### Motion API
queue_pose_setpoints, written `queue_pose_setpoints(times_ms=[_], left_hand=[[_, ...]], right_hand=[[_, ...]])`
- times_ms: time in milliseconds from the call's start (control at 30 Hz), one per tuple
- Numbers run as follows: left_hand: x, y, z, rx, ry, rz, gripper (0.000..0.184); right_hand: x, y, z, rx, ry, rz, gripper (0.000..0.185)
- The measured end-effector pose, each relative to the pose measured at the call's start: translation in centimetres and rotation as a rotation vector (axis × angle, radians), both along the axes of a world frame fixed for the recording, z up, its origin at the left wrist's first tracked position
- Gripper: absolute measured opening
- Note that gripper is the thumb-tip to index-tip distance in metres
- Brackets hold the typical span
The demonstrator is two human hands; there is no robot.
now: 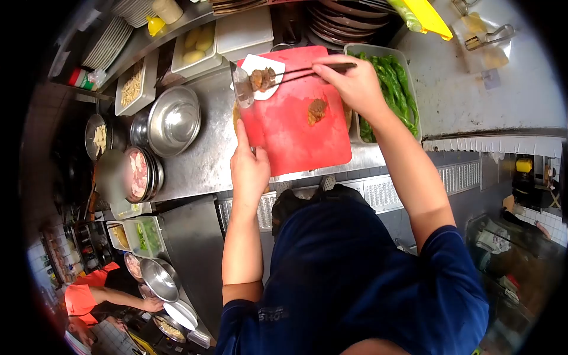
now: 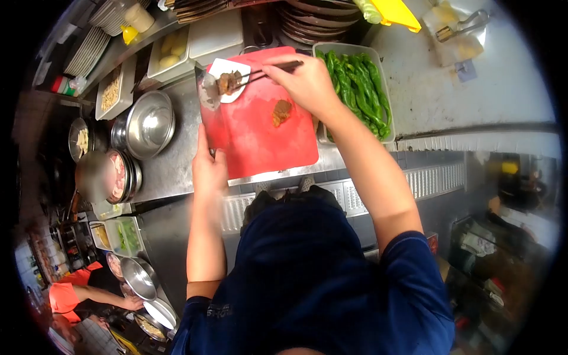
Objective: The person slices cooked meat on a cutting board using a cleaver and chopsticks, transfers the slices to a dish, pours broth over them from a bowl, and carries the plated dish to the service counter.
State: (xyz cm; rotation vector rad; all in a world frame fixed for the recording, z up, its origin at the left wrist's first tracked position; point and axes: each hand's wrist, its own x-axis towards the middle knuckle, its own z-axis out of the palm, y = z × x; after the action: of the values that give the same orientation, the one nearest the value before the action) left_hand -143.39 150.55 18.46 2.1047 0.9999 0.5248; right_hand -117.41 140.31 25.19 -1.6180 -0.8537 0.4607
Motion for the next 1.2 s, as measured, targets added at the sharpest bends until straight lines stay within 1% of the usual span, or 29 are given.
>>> queue_pose_setpoints(times_ms=[33, 67, 133, 167, 267, 300, 367, 400, 433, 533, 567, 667, 700, 800, 933, 967, 1067, 1100, 1167, 1200], left_hand=[[0.1, 0.0, 1.1, 0.021, 0.047, 0.001, 0.075], [0.0, -0.1, 1.8, 0.04, 0.098, 0.001, 0.074], [-0.7, 0.4, 1.5, 0.108, 0.076, -0.05, 0.072], [-1.1, 0.6, 1.3, 0.138, 0.064, -0.081, 0.072], [-3.3, -0.3, 3.3, 0.152, 0.04, -0.172, 0.07], [-4.7, -0.3, 3.2, 0.125, 0.1, -0.213, 0.072], [-7.9, 0.1, 0.0, 0.06, 0.102, -0.318, 0.073], [-8.2, 0.1, -0.2, 0.027, 0.104, -0.367, 0.073], [-8.5, -0.3, -0.1, 0.197, 0.199, -0.399, 0.077], [-7.6, 0.3, -0.3, 0.498, 0.473, -0.526, 0.082], [-7.2, 0.6, -0.7, 0.556, 0.516, -0.552, 0.081], [-5.9, 2.5, -3.0, 0.706, 0.47, -0.623, 0.074], [-5.6, 2.8, -3.4, 0.719, 0.52, -0.63, 0.067], [-5.1, 3.9, -3.8, 0.734, 0.476, -0.649, 0.066], [-5.1, 5.7, -5.2, 0.67, 0.382, -0.661, 0.052], [-4.2, 5.5, -3.7, 0.631, 0.314, -0.599, 0.043], [-2.6, 8.0, -4.5, 0.26, 0.073, -0.36, 0.043], [-1.3, 9.1, -4.4, 0.308, -0.022, -0.286, 0.044], [1.2, 12.7, -6.9, 0.032, -0.086, -0.049, 0.048], [2.6, 13.9, -6.7, -0.117, -0.123, -0.002, 0.05]], right_hand=[[-0.1, -0.8, 0.4, -0.004, -0.031, -0.022, 0.02], [0.0, -1.7, 0.6, 0.041, -0.004, -0.033, 0.019], [0.5, -3.8, 0.4, 0.123, 0.055, -0.055, 0.018], [0.8, -5.1, 0.2, 0.112, -0.006, -0.096, 0.017], [1.3, -9.0, -0.2, 0.056, 0.069, -0.165, 0.019], [1.5, -10.4, -0.8, 0.046, 0.116, -0.183, 0.019], [1.0, -12.3, -1.6, -0.002, 0.181, -0.231, 0.019], [0.6, -13.1, -2.1, -0.026, 0.215, -0.253, 0.019], [0.3, -13.7, -3.1, -0.036, 0.224, -0.265, 0.021], [-1.6, -14.2, -3.7, -0.05, 0.349, -0.366, 0.022], [-2.1, -14.3, -4.2, -0.048, 0.357, -0.399, 0.024], [-3.5, -14.1, -4.5, -0.007, 0.407, -0.489, 0.024], [-3.7, -14.1, -4.8, 0.0, 0.411, -0.499, 0.024], [-4.2, -14.0, -5.4, 0.006, 0.424, -0.529, 0.024], [-4.9, -14.3, -5.7, 0.008, 0.438, -0.559, 0.024], [-5.1, -14.2, -5.6, 0.013, 0.437, -0.576, 0.024], [-6.0, -14.1, -4.8, 0.007, 0.401, -0.609, 0.023], [-6.2, -14.2, -4.9, 0.015, 0.395, -0.628, 0.023], [-7.0, -14.2, -4.4, 0.032, 0.385, -0.669, 0.023], [-7.4, -14.2, -4.2, 0.038, 0.379, -0.692, 0.023]])
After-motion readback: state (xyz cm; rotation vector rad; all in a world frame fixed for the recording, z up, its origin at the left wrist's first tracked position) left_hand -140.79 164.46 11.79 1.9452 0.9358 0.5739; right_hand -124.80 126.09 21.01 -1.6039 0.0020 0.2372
